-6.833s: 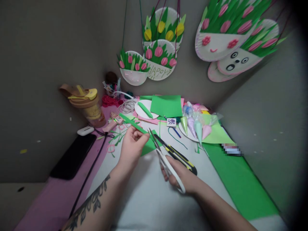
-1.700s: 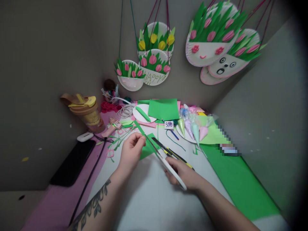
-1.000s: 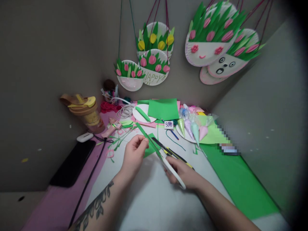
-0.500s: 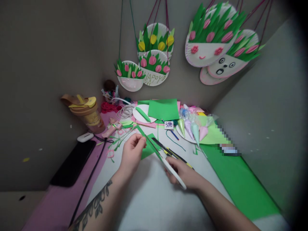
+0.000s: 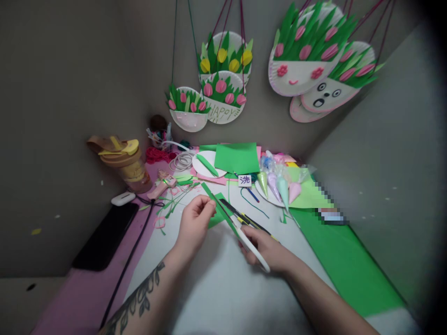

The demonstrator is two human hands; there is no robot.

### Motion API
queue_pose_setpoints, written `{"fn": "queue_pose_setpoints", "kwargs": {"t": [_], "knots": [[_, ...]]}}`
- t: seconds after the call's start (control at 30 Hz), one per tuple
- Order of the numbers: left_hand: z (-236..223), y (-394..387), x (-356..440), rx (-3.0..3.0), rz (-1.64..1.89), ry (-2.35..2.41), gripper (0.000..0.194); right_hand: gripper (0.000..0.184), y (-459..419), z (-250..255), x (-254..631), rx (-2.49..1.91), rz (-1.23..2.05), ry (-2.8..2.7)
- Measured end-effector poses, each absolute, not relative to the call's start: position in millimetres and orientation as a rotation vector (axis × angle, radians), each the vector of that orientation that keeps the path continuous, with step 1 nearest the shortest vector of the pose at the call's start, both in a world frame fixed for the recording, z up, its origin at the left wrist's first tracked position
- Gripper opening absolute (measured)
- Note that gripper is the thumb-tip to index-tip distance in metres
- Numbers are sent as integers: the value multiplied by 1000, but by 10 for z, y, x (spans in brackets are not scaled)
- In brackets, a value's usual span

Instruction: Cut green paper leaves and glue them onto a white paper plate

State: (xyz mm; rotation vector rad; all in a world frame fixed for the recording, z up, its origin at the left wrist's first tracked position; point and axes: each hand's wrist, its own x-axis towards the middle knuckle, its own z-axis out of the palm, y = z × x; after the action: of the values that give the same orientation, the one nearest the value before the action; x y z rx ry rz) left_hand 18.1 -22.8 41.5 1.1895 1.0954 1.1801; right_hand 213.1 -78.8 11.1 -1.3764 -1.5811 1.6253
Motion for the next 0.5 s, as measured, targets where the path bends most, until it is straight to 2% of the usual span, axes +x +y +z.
{"fn": "queue_pose_setpoints", "kwargs": {"t": [0.5], "knots": [[424,-179,135,1192,1230,1145,21,23,-802,102,2144,-1357,1640,-1557]]}}
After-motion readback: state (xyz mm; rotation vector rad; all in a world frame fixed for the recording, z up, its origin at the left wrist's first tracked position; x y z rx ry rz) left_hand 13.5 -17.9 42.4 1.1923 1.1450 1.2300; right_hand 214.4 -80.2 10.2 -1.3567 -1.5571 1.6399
